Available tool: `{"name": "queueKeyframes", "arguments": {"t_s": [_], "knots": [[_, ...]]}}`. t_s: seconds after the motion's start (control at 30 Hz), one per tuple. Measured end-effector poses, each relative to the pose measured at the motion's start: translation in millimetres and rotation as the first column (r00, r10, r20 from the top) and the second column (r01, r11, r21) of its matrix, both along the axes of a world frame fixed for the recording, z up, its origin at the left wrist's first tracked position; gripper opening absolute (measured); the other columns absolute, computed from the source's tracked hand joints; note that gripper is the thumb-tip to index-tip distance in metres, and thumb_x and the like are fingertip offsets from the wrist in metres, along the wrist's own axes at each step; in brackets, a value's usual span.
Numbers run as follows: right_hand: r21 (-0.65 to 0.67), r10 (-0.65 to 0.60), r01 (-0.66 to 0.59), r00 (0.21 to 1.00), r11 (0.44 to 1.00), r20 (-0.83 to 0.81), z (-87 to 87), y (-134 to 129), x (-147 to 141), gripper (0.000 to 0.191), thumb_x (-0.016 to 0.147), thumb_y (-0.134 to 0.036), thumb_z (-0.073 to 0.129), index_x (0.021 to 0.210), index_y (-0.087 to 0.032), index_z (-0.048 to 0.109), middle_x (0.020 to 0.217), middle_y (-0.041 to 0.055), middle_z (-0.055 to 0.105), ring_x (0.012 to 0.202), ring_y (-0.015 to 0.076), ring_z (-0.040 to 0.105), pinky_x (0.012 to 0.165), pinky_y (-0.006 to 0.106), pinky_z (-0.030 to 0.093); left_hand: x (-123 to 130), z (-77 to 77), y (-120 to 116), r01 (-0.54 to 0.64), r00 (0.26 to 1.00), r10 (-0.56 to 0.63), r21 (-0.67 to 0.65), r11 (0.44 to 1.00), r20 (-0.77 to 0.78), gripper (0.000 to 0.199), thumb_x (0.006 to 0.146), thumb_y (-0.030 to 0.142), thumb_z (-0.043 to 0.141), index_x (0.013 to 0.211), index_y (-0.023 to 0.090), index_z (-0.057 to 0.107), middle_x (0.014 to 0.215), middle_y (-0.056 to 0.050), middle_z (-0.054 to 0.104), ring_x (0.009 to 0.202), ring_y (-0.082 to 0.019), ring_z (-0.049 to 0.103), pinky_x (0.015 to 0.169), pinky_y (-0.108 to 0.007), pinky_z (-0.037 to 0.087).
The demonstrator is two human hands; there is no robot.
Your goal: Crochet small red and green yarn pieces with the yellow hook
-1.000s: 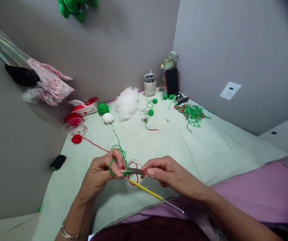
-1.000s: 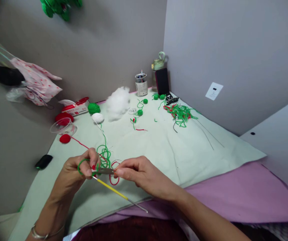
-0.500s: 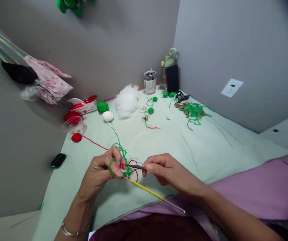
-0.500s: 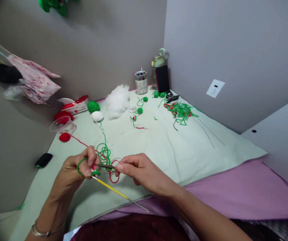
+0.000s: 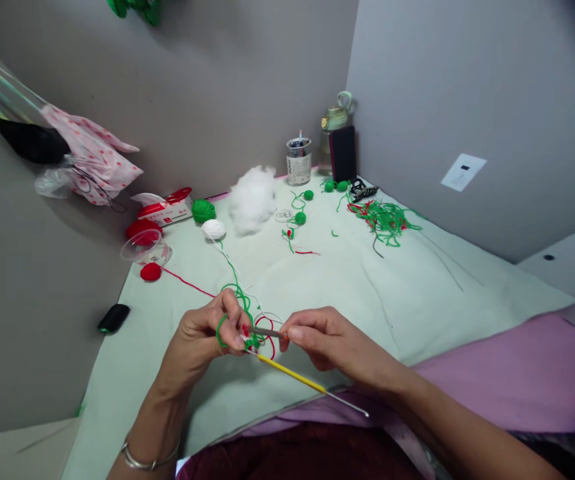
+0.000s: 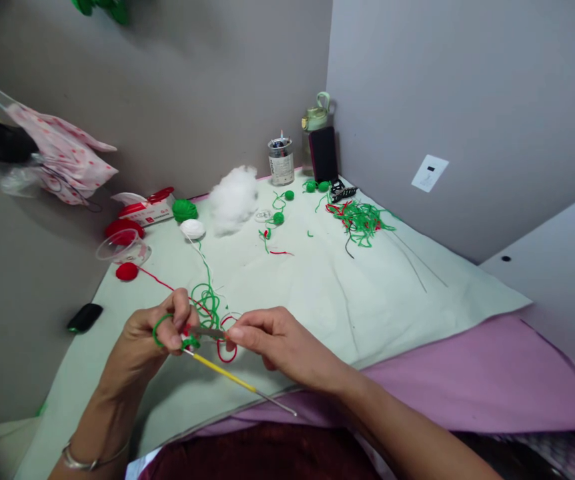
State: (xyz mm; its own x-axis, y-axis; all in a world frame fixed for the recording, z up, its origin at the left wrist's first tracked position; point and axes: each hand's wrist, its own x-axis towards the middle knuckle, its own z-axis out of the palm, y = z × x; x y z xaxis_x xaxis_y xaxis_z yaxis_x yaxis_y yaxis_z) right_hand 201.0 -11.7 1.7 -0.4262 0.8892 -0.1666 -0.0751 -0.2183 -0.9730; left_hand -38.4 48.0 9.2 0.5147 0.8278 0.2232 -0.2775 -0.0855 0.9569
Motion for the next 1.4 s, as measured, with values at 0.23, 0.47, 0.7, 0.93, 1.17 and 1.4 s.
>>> {"name": "queueKeyframes", "arguments": {"t_s": [0.23, 0.47, 0.7, 0.93, 1.17, 1.4], "knots": [[0.003, -0.005, 0.005, 1.0, 1.0, 0.011, 1.3, 0.1, -1.7, 0.05, 0.095, -0.065, 0.064, 0.086, -0.017, 0.073, 0.057, -0.009, 0.036, 0.051, 0.0075, 0.029, 0.048, 0.026, 0.019, 0.0, -0.3, 0.4, 0.008, 1.0, -0.008, -0.006, 1.0, 0.005, 0.012, 0.077, 0.024, 0.094, 0.07, 0.025, 0.085, 0.079, 0.001, 0.05, 0.071, -0.012, 0.062, 0.06, -0.023, 0.057], [-0.014, 0.003, -0.003, 1.0, 1.0, -0.019, -0.7, -0.1, -2.1, 0.048, 0.095, -0.064, 0.065, 0.087, -0.017, 0.072, 0.056, -0.0098, 0.031, 0.05, 0.0074, 0.025, 0.047, 0.026, 0.016, -1.8, -1.3, -0.1, 0.023, 1.0, -0.023, 0.003, 1.0, 0.01, 0.01, 0.079, 0.023, 0.093, 0.072, 0.025, 0.086, 0.081, 0.001, 0.051, 0.073, -0.012, 0.064, 0.062, -0.022, 0.057], [-0.002, 0.009, -0.009, 1.0, 1.0, -0.018, -2.6, -0.3, -1.9, 0.048, 0.094, -0.064, 0.066, 0.089, -0.018, 0.074, 0.056, -0.0091, 0.036, 0.051, 0.0075, 0.027, 0.048, 0.026, 0.016, -1.7, -2.5, 0.3, 0.004, 1.0, -0.004, 0.005, 1.0, 0.005, 0.011, 0.077, 0.024, 0.094, 0.07, 0.025, 0.085, 0.08, 0.0, 0.051, 0.071, -0.012, 0.062, 0.061, -0.023, 0.056], [0.045, -0.063, 0.063, 0.998, 0.997, -0.007, -0.7, 0.7, -3.2, 0.049, 0.096, -0.066, 0.061, 0.085, -0.02, 0.072, 0.057, -0.0086, 0.035, 0.051, 0.0093, 0.03, 0.048, 0.024, 0.024, -1.8, -2.0, -1.0, 0.011, 1.0, -0.011, -0.022, 1.0, 0.009, 0.011, 0.077, 0.024, 0.095, 0.071, 0.025, 0.086, 0.081, 0.001, 0.05, 0.07, -0.011, 0.062, 0.061, -0.022, 0.056], [0.765, -0.716, 0.193, 0.545, 0.614, 0.437, -12.7, 34.3, 29.9, 0.03, 0.103, -0.046, 0.061, 0.109, -0.021, 0.076, 0.101, 0.0115, 0.076, 0.085, 0.0243, 0.067, 0.078, 0.04, 0.052, -1.3, 1.1, -3.1, -0.003, 1.0, 0.004, -0.059, 0.998, 0.004, 0.013, 0.075, 0.027, 0.097, 0.066, 0.027, 0.086, 0.088, -0.004, 0.066, 0.069, -0.01, 0.062, 0.065, -0.024, 0.057], [0.925, -0.435, 0.023, 0.887, 0.379, 0.156, 9.4, 18.7, -13.0, 0.018, 0.106, -0.021, 0.059, 0.114, -0.023, 0.075, 0.094, 0.0044, 0.075, 0.084, 0.0143, 0.071, 0.072, 0.026, 0.057, 2.6, 1.4, -4.9, -0.035, 0.998, 0.031, -0.058, 0.998, -0.055, 0.018, 0.072, 0.032, 0.098, 0.062, 0.027, 0.084, 0.078, -0.009, 0.072, 0.1, -0.026, 0.068, 0.073, -0.028, 0.058]]}}
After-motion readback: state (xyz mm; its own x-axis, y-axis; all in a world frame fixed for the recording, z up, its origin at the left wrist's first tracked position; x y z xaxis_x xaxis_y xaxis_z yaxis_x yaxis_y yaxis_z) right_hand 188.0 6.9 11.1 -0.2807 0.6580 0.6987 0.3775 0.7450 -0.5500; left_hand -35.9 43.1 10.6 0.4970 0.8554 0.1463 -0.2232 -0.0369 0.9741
